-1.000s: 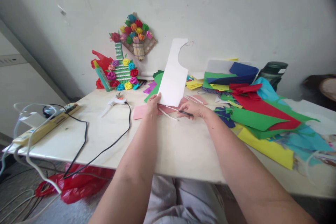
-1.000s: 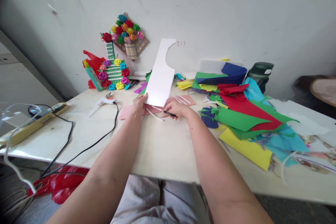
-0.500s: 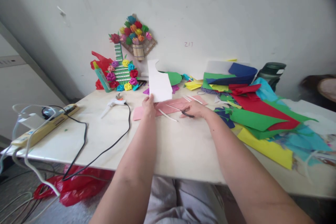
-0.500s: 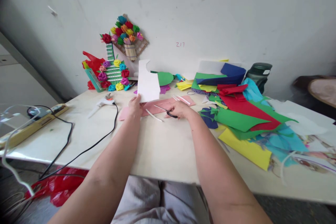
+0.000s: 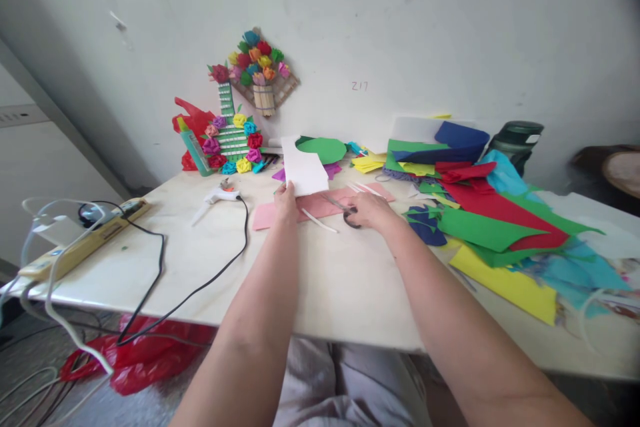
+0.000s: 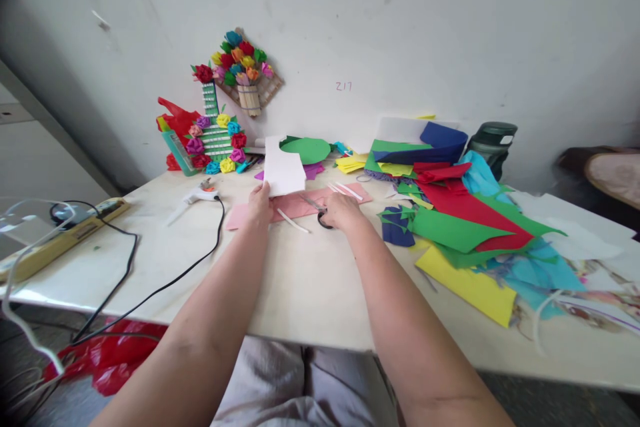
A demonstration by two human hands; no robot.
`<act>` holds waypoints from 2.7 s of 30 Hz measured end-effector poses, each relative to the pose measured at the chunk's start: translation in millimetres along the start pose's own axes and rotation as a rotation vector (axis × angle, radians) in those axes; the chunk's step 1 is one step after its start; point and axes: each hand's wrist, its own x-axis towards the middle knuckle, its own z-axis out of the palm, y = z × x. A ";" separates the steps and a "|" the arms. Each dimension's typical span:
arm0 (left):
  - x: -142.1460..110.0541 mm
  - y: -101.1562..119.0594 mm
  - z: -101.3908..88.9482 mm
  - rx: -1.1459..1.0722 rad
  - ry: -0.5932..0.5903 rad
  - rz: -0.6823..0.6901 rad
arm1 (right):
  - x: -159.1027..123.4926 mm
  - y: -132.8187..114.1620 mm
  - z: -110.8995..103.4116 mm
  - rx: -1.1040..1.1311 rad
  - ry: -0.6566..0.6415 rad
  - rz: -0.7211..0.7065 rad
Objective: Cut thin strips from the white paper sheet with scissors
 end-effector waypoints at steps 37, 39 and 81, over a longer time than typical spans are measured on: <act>-43.1 21.2 26.4 0.354 -0.379 0.032 | 11.4 -25.4 25.9 1.210 -0.046 0.002; -44.7 20.7 27.5 0.364 -0.391 0.019 | 11.7 -26.5 27.1 1.103 -0.026 -0.007; -44.6 8.4 29.9 0.261 -0.472 -0.035 | 9.8 -28.5 20.1 1.771 -0.296 0.153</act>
